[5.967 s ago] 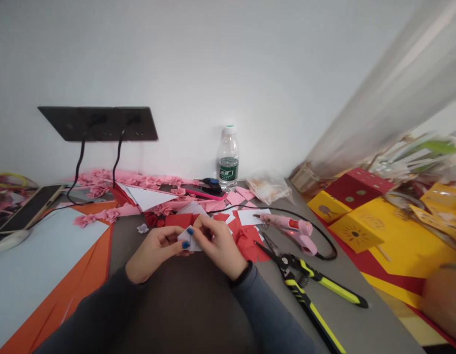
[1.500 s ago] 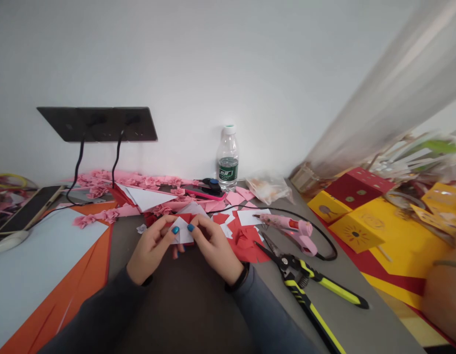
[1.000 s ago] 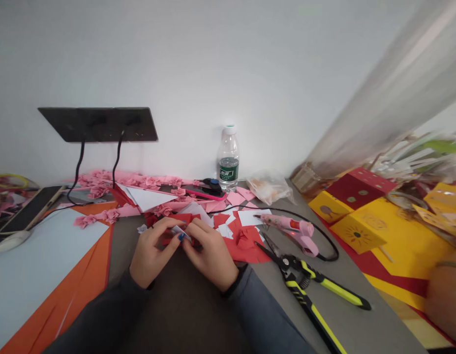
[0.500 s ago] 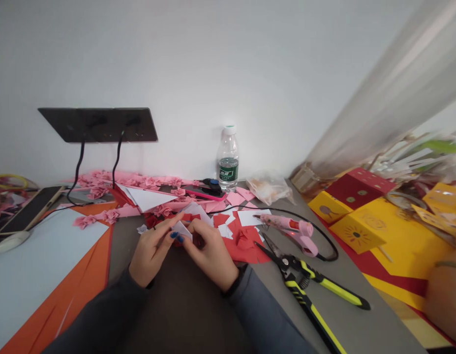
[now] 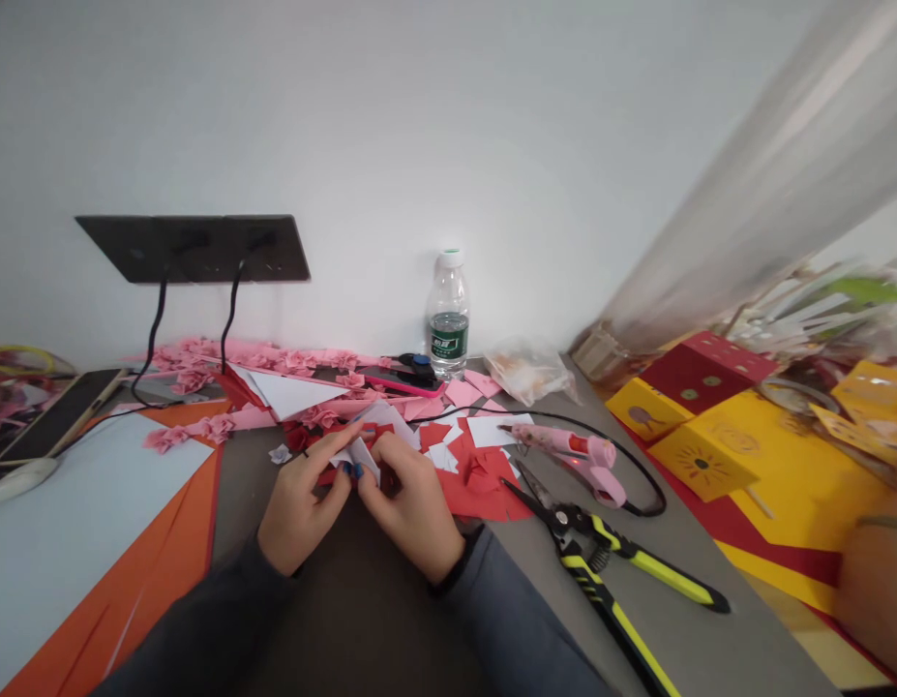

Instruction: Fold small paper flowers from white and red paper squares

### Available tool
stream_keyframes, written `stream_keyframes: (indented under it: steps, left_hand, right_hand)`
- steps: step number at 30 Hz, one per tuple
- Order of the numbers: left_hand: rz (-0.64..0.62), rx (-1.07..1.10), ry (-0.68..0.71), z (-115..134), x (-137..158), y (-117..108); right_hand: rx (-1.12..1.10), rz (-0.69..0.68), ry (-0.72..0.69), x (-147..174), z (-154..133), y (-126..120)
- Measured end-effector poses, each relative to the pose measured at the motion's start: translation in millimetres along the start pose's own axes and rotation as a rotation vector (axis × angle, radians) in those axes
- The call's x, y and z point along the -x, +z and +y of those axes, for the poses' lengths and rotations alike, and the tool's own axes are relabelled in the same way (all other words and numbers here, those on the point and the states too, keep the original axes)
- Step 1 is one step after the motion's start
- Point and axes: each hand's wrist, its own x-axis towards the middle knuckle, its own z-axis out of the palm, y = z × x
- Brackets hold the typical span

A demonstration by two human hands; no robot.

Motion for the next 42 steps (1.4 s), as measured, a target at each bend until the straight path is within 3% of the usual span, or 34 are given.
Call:
stream_keyframes:
  steps: [6,11,16,19,23,28,33,38,42]
  left_hand:
    - [0.037,0.156,-0.157,1.3,-1.2,-1.4]
    - [0.121,0.06,-0.084,-1.0,0.1,-4.3]
    - [0.177,-0.026,0.035,-4.0,-1.6,-7.7]
    - [0.112,0.064,-0.041,-2.9,-2.7,-10.0]
    - [-0.016,0.444,-0.17,-2.2,-3.6,-11.3]
    - [-0.014,0.75,-0.423,-5.5,-6.8,-7.6]
    - [0.029,0.816,-0.506,-4.8,-11.3,-6.5]
    - [-0.168,0.694,-0.557,-6.5,-13.0,-8.5]
    - [-0.22,0.653,-0.564,-7.1,-13.9,-10.4]
  right_hand:
    - [-0.076,-0.043,0.056,2.7,-1.8,5.5]
    - [-0.129,-0.056,0.131,3.1,0.3,6.4]
    - [-0.2,-0.069,0.115,3.4,-0.5,5.8]
    - [-0.237,-0.089,0.135,3.1,-0.7,5.1]
    - [-0.265,-0.055,0.161,-0.1,1.0,1.3]
    - [-0.264,-0.045,0.124,-4.5,0.8,-5.0]
    - [-0.287,-0.059,0.123,-4.5,-0.2,-7.1]
    - [-0.312,-0.103,0.137,-3.9,1.8,-8.8]
    - [-0.318,-0.133,0.182,-4.5,4.5,-9.4]
